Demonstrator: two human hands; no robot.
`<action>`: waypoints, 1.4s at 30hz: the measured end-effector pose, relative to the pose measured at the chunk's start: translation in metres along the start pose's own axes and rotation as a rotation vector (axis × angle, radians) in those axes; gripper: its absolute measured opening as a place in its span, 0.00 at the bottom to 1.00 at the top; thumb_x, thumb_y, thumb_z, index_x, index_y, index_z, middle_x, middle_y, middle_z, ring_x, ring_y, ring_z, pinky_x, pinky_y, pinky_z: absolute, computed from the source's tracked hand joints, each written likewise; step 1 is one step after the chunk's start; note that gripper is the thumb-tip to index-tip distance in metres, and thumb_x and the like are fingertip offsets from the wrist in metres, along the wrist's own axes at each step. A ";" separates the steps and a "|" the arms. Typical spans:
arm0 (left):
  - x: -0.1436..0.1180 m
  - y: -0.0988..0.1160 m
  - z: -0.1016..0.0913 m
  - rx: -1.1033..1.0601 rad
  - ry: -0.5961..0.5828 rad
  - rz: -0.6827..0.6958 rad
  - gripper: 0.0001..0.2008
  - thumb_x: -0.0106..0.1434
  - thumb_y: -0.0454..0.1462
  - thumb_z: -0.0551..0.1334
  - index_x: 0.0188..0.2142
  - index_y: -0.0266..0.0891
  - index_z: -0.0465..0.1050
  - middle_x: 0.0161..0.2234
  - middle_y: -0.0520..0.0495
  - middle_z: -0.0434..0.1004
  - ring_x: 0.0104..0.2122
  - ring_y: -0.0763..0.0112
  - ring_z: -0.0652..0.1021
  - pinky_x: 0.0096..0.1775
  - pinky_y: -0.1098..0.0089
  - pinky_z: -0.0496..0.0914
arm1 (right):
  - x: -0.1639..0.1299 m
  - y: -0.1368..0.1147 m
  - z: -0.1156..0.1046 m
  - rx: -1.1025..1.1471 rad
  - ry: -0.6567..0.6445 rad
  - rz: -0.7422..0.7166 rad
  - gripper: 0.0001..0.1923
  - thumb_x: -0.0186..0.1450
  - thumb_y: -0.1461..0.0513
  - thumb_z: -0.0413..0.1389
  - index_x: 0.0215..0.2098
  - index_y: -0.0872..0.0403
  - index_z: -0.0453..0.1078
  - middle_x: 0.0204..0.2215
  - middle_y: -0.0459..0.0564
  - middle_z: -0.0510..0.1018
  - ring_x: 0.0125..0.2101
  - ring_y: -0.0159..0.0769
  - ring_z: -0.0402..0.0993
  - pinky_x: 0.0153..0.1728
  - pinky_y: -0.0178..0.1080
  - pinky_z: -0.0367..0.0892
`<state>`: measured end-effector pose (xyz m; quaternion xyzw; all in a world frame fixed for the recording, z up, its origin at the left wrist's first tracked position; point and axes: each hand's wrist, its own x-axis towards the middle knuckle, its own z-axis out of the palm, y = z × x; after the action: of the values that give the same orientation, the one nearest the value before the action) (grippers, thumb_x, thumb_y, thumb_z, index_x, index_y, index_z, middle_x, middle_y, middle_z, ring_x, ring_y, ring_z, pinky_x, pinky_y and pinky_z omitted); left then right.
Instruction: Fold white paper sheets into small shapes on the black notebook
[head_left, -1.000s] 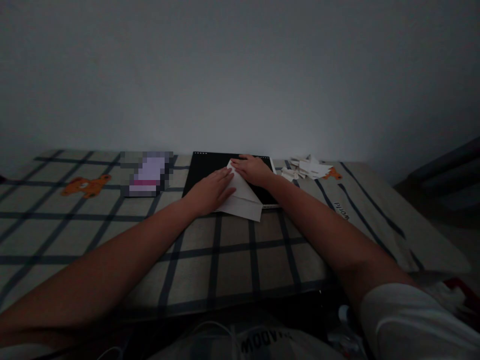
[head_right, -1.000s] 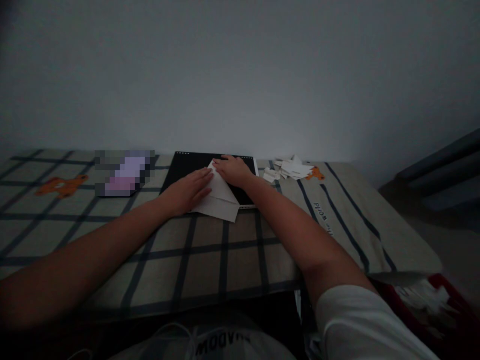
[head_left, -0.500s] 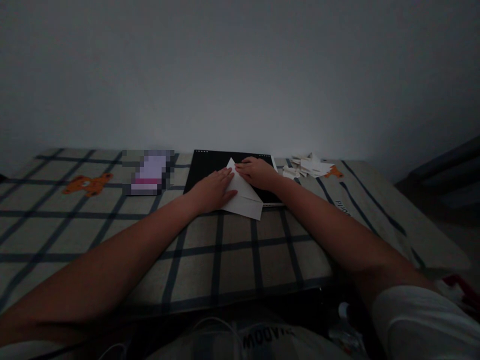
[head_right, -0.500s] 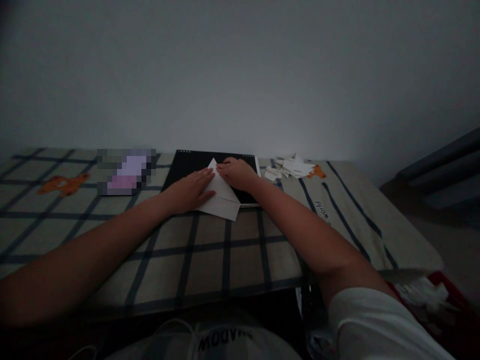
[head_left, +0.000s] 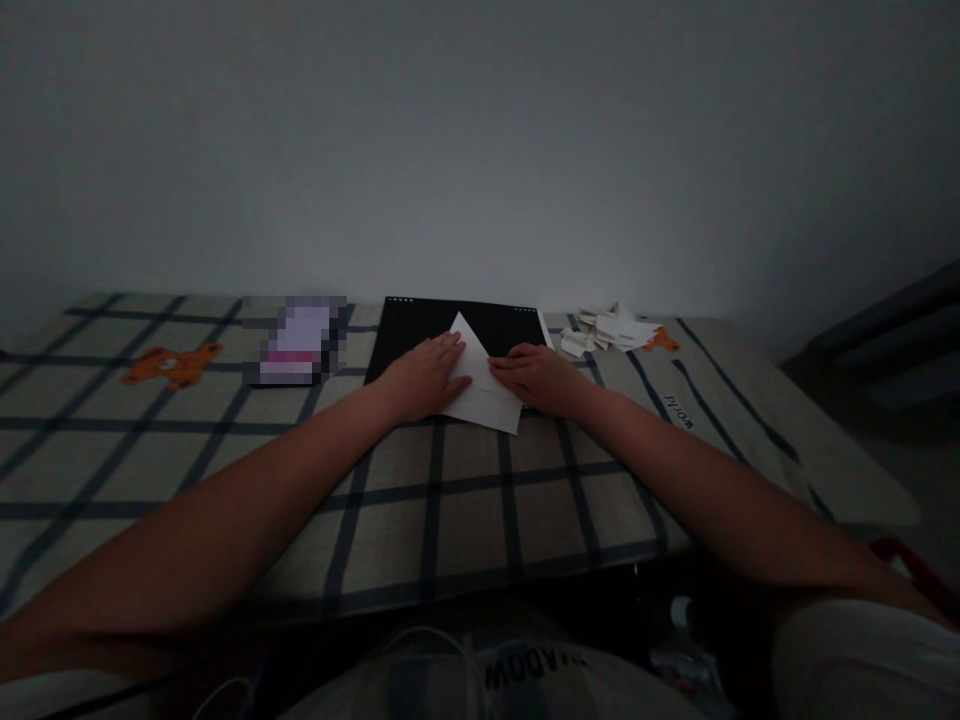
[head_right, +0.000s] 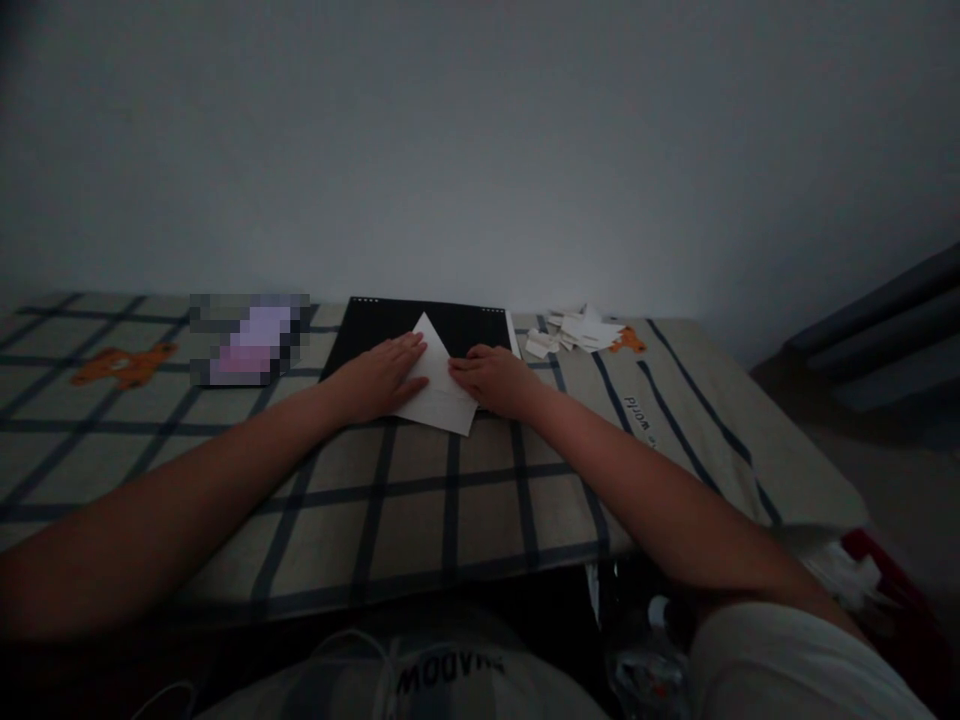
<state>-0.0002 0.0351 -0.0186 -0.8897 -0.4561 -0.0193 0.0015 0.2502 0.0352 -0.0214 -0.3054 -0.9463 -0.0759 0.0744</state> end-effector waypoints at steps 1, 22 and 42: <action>0.000 0.000 0.000 0.002 -0.001 0.000 0.33 0.75 0.47 0.51 0.70 0.23 0.56 0.72 0.28 0.52 0.72 0.51 0.56 0.70 0.56 0.51 | -0.005 -0.001 0.000 -0.002 0.009 -0.007 0.20 0.75 0.64 0.48 0.59 0.54 0.75 0.59 0.48 0.78 0.50 0.45 0.73 0.50 0.47 0.71; -0.003 0.002 0.002 0.096 0.039 0.008 0.32 0.76 0.45 0.48 0.70 0.23 0.56 0.72 0.28 0.53 0.72 0.51 0.56 0.70 0.53 0.52 | -0.053 -0.040 -0.031 -0.020 -0.100 0.006 0.19 0.72 0.65 0.52 0.58 0.57 0.76 0.59 0.53 0.78 0.51 0.48 0.74 0.49 0.51 0.71; -0.004 -0.001 0.000 -0.127 0.023 0.161 0.27 0.76 0.42 0.46 0.69 0.33 0.61 0.71 0.38 0.58 0.70 0.62 0.62 0.69 0.60 0.56 | 0.016 -0.010 -0.006 0.090 -0.059 0.092 0.21 0.75 0.63 0.47 0.63 0.57 0.71 0.63 0.56 0.73 0.64 0.44 0.69 0.62 0.49 0.67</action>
<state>-0.0032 0.0326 -0.0185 -0.9215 -0.3809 -0.0582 -0.0479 0.2317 0.0353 -0.0131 -0.3469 -0.9355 -0.0208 0.0635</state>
